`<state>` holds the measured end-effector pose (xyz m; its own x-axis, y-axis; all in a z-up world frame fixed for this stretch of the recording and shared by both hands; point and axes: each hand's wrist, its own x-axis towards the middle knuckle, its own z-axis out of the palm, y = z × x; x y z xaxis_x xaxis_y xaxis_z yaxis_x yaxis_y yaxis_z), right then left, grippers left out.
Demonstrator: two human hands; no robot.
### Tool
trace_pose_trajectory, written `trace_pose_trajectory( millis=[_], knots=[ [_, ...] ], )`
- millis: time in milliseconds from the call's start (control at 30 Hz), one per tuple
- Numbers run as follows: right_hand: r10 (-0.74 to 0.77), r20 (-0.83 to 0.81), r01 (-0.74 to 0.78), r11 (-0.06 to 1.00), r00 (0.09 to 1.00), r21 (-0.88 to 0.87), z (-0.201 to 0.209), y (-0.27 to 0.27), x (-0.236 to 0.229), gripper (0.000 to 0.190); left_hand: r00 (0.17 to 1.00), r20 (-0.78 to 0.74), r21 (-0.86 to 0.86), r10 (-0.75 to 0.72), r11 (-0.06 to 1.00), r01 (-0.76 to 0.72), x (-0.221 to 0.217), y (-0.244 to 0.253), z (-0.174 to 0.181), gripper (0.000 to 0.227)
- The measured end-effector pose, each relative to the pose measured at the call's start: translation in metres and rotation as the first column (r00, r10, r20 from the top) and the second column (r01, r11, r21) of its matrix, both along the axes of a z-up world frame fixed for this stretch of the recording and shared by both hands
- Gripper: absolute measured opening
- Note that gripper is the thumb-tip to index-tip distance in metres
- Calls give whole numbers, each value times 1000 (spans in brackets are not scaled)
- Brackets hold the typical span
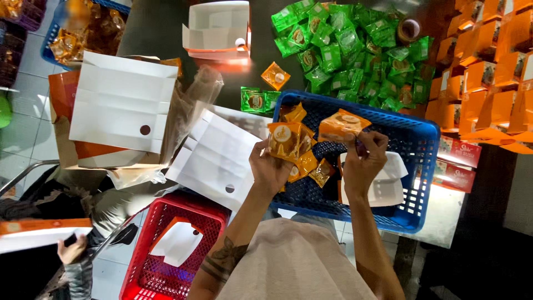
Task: The person packs small orange snack packets into white cardboard boxes on a table. They repeatedly pick up packets from a blue basket, place them into open boxes, and then close the boxes. The person also handles green packets and stacks the closed boxes.
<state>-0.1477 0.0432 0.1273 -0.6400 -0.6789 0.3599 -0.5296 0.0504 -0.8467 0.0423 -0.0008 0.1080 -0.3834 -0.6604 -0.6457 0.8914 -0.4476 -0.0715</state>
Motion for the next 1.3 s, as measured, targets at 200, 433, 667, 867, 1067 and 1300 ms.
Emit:
trace_pose_trajectory(
  millis=[200, 433, 667, 867, 1067, 1300],
  knots=[
    [183, 233, -156, 979, 955, -128, 56, -7, 28, 16, 989, 76, -4, -124, 992, 125, -11, 23, 29, 53],
    [470, 390, -470, 877, 792, -102, 39, 12, 15, 8, 983, 131, -36, -126, 991, 132, -18, 25, 11, 41],
    [530, 267, -566, 821, 805, 77, 42, 34, 1, 14, 917, 373, -287, -139, 923, 256, -12, 23, 17, 48],
    [443, 476, -549, 829, 760, 104, 53, 40, -4, 60, 850, 510, -417, -129, 828, 375, -24, 33, 9, 50],
    [411, 464, -490, 870, 785, 60, 45, 50, -39, 42, 737, 646, -309, -198, 816, 489, -58, 49, 27, 60],
    [466, 485, -511, 858, 740, -46, 34, 76, -90, 22, 675, 725, -324, -135, 798, 508, -102, 75, 89, 74]
  ],
)
